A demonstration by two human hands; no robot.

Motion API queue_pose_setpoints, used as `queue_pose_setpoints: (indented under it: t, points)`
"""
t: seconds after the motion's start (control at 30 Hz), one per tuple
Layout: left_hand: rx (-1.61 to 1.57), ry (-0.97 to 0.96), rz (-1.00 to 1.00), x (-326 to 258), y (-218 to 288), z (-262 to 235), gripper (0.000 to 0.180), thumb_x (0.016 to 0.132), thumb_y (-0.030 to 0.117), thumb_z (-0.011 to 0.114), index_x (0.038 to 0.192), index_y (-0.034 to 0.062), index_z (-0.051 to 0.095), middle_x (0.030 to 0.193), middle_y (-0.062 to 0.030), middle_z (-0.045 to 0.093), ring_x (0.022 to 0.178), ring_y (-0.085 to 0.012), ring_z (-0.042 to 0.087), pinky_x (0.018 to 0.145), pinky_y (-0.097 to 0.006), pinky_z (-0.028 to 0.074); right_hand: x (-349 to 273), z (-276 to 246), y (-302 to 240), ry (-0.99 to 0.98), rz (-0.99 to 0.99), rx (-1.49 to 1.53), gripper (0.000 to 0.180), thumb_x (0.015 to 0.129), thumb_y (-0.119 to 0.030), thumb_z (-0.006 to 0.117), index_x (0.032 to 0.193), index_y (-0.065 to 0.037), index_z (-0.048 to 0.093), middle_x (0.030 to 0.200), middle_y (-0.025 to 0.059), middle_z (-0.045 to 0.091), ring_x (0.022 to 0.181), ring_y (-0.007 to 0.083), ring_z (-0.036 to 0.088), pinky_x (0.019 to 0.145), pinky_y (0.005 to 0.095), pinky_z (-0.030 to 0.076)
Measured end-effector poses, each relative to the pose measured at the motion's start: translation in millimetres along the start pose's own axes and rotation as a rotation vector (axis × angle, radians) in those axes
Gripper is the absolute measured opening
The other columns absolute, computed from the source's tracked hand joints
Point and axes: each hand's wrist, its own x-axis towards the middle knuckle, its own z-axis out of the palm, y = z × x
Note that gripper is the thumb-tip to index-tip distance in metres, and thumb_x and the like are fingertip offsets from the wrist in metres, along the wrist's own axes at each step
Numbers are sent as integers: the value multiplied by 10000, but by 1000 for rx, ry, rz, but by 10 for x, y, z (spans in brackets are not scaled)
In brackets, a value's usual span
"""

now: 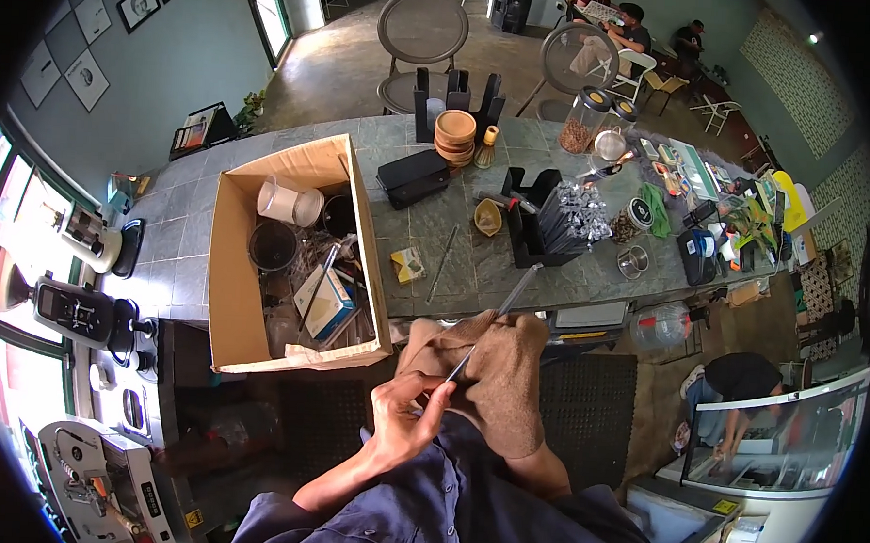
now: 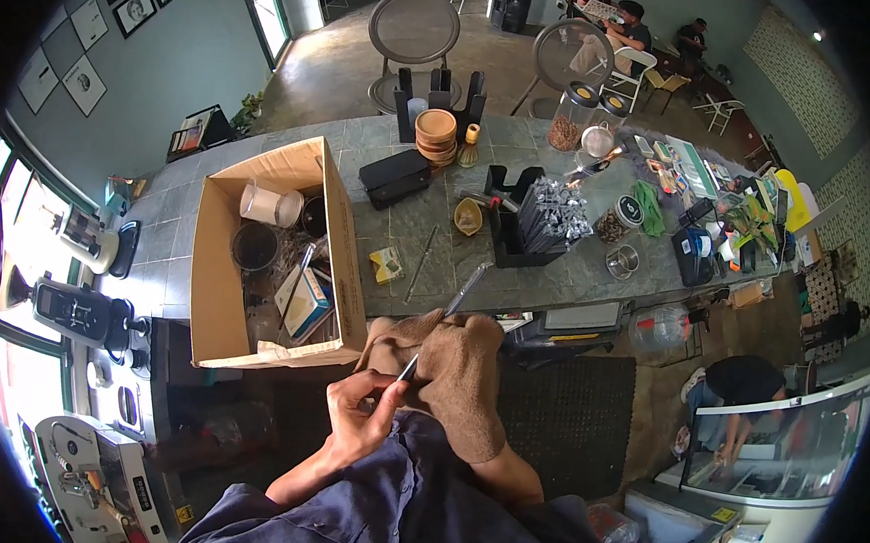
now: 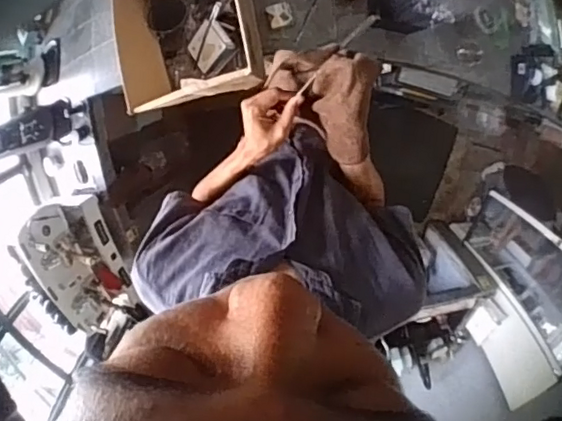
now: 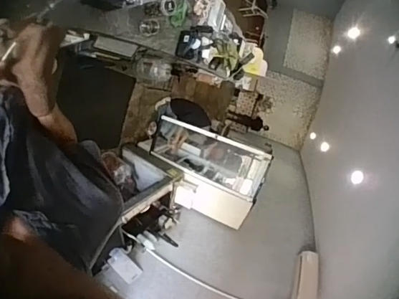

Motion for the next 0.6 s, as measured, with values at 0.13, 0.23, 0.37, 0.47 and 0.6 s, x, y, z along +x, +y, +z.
queue_pose_setpoints:
  t: [0.13, 0.23, 0.37, 0.47, 0.6]
  points:
    - [-11, -5, 28, 8, 34, -8, 97, 937, 40, 765, 862, -23, 766, 694, -94, 720, 611, -180, 693, 571, -300, 504, 47, 220, 230, 120, 50, 91, 311, 526, -264, 891, 720, -89, 721, 735, 126, 670, 784, 366, 676, 791, 464, 495]
    - [7, -11, 60, 8, -5, -37, 60, 931, 21, 770, 890, -20, 755, 693, -88, 709, 589, -162, 690, 553, -283, 521, 240, 36, 150, 262, 90, 129, 239, 598, -234, 854, 718, -92, 704, 730, 123, 668, 777, 353, 685, 760, 445, 503]
    - [6, -20, 80, -8, -56, -69, 56, 931, 23, 771, 897, -19, 758, 694, -92, 707, 589, -166, 690, 554, -280, 520, 342, 215, 446, 400, 194, 218, 280, 657, -259, 859, 741, -66, 674, 743, 105, 658, 756, 317, 678, 710, 412, 513]
    - [17, -29, 79, -61, -89, -80, 59, 932, 28, 770, 899, -21, 761, 705, -98, 712, 596, -155, 692, 549, -278, 517, 298, 216, 528, 479, 262, 250, 305, 686, -272, 862, 753, -53, 660, 750, 97, 653, 746, 298, 675, 685, 395, 517]
    - [-53, 63, -80, -82, -131, -6, 79, 939, 39, 764, 905, -32, 765, 725, -105, 723, 620, -133, 700, 551, -271, 520, 193, -6, 104, 439, 122, 424, 543, 667, -152, 927, 1105, -41, 625, 914, 69, 729, 954, 196, 714, 853, 312, 560]
